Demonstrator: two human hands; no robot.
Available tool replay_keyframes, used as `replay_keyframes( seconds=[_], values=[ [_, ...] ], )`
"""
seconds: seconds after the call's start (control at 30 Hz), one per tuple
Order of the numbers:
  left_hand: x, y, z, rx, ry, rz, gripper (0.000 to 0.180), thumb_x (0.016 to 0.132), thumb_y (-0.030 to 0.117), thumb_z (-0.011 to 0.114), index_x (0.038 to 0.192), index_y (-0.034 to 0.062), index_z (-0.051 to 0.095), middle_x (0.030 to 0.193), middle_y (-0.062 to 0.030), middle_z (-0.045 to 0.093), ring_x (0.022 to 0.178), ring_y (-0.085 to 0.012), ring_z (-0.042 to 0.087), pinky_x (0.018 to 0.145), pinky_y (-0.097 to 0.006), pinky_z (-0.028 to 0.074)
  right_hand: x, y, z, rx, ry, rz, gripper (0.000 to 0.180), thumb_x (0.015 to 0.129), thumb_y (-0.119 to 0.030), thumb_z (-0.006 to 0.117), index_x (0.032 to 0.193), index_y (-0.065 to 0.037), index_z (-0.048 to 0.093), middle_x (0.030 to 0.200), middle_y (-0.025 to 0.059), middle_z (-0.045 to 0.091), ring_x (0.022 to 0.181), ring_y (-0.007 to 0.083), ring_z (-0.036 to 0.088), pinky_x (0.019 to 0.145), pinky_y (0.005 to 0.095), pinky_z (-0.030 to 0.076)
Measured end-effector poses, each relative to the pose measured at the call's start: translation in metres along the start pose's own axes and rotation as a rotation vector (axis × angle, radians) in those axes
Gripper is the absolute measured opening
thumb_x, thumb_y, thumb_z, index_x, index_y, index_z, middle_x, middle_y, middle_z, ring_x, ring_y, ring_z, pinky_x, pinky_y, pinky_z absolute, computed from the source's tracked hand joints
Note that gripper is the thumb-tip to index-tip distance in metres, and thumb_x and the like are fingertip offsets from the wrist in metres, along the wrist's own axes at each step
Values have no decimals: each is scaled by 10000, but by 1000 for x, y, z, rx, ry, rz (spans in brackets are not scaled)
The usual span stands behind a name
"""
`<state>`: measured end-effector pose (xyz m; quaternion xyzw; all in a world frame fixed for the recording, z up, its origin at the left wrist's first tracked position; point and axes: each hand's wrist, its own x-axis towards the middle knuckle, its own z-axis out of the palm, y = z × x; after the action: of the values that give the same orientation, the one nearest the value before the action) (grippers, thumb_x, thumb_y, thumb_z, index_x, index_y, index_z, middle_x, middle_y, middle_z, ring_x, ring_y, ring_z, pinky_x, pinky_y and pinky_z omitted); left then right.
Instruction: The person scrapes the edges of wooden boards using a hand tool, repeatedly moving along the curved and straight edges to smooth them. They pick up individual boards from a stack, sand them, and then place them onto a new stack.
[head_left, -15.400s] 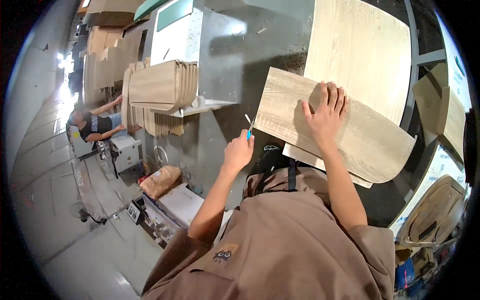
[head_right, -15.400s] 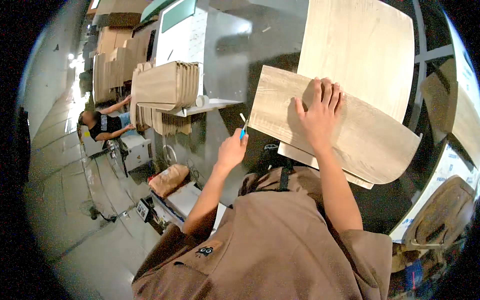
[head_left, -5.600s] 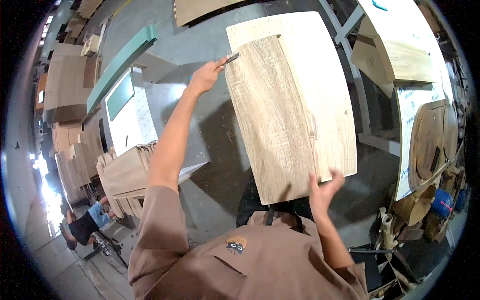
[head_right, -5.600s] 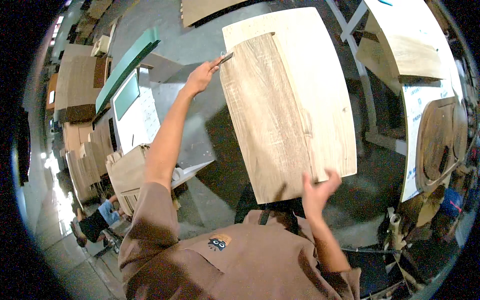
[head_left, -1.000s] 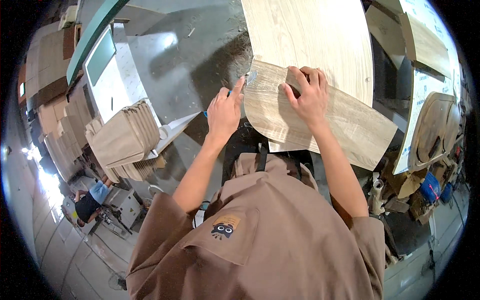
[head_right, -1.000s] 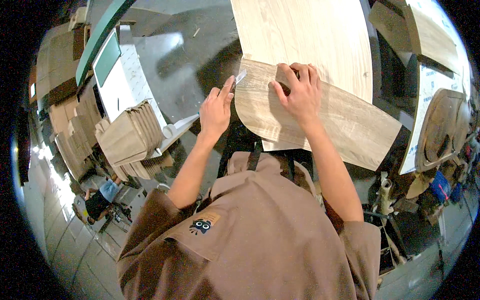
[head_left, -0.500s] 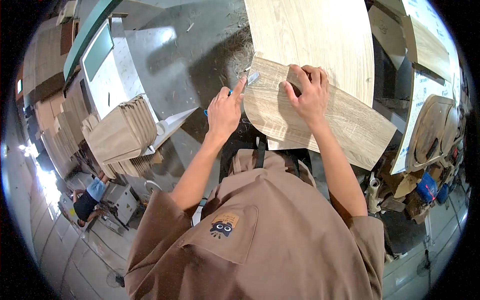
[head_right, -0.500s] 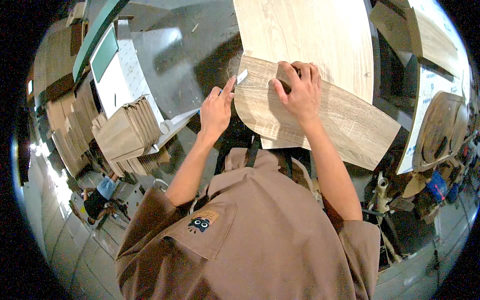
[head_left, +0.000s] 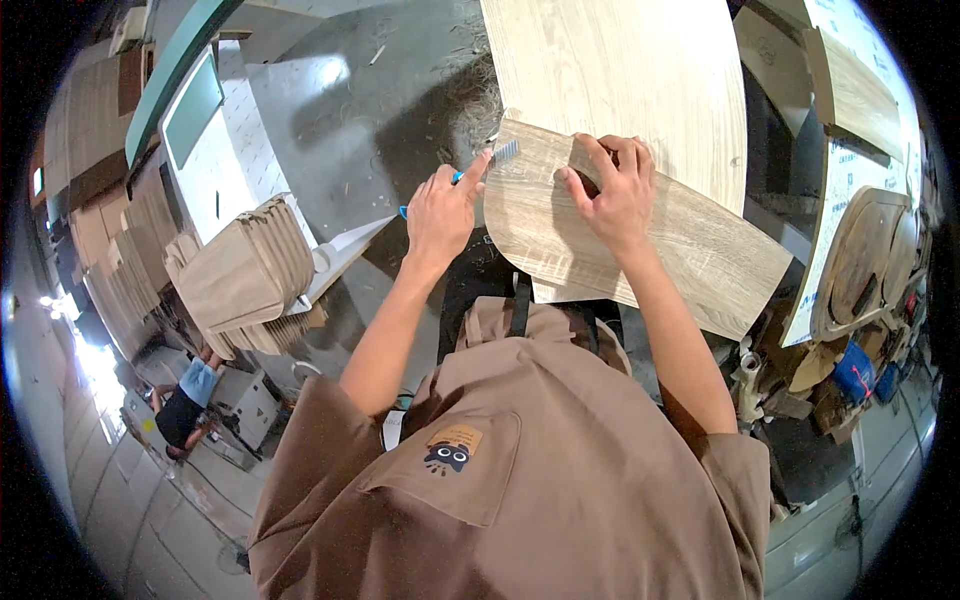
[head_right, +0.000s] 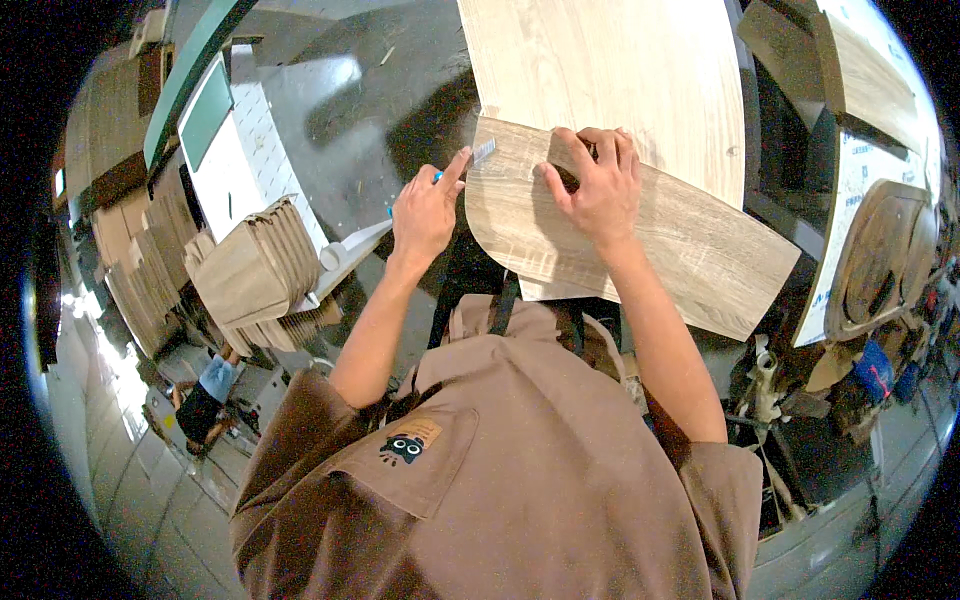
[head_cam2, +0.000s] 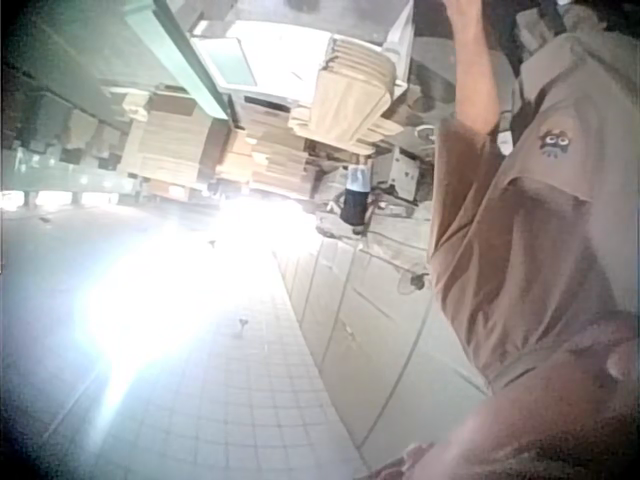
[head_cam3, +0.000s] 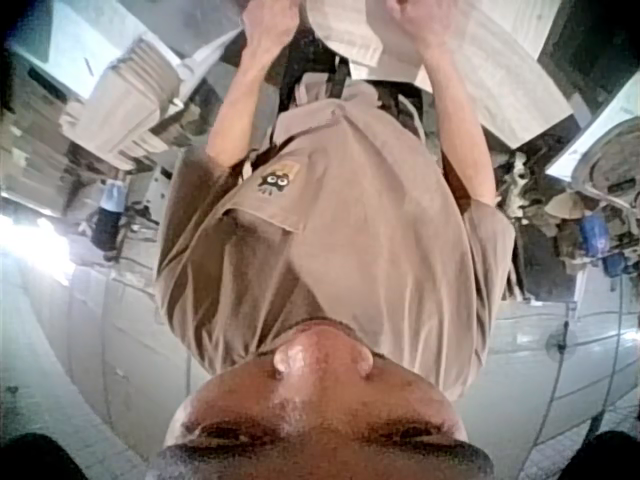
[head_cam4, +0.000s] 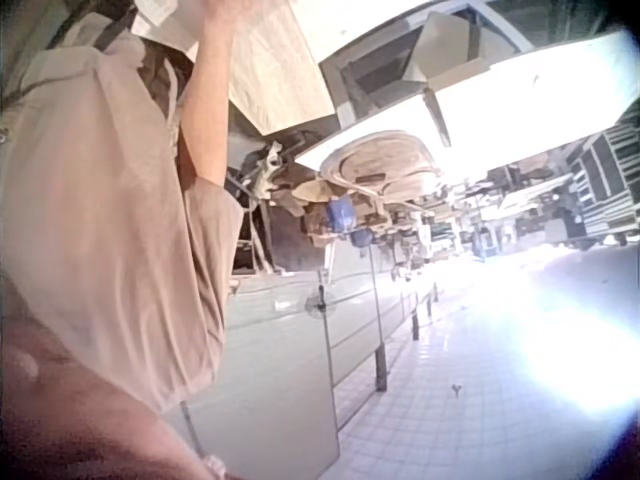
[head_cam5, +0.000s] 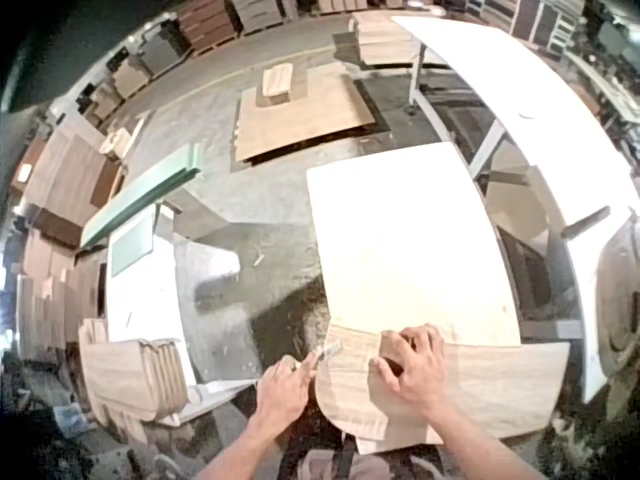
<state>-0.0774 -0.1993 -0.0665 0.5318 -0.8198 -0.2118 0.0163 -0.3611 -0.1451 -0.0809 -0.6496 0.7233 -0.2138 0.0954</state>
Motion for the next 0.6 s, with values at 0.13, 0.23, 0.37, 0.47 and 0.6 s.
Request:
replay_keyframes(
  seconds=[0.13, 0.23, 0.37, 0.47, 0.6],
  values=[
    [26, -3, -4, 15, -7, 46, 492, 1132, 286, 641, 1622, 323, 631, 966, -149, 630, 891, -372, 701, 793, -501, 556, 0, 0, -2, 12, -29, 2, 546, 970, -505, 860, 1436, -240, 759, 1313, 56, 640, 1348, 331, 540, 1275, 561, 411],
    [56, -8, -8, 42, -5, 88, 492, 1130, 289, 637, 1619, 349, 636, 982, -149, 638, 910, -366, 704, 799, -500, 562, 0, -2, -2, 14, -12, -9, 547, 967, -498, 861, 1436, -236, 759, 1311, 58, 640, 1341, 333, 545, 1272, 566, 413],
    [78, -15, -15, 78, 11, 183, 543, 1124, 264, 633, 1657, 356, 578, 960, -153, 628, 862, -392, 702, 745, -523, 581, 2, -4, -2, 22, 18, -12, 503, 970, -502, 838, 1388, -234, 759, 1263, 47, 648, 1280, 308, 580, 1280, 553, 405],
    [91, -16, -24, 97, -46, 121, 512, 1161, 311, 581, 1670, 362, 558, 989, -164, 649, 913, -411, 721, 788, -529, 598, 0, -4, -1, 24, 25, 1, 497, 974, -505, 834, 1382, -229, 765, 1272, 54, 651, 1282, 322, 581, 1262, 563, 422],
    [106, -27, -33, -2, 6, -9, 483, 1210, 375, 497, 1693, 386, 520, 1080, -184, 699, 1020, -467, 735, 906, -564, 608, -1, -4, -1, -11, 15, 11, 494, 978, -516, 829, 1381, -239, 764, 1285, 54, 654, 1304, 339, 570, 1231, 576, 451]
  ],
)
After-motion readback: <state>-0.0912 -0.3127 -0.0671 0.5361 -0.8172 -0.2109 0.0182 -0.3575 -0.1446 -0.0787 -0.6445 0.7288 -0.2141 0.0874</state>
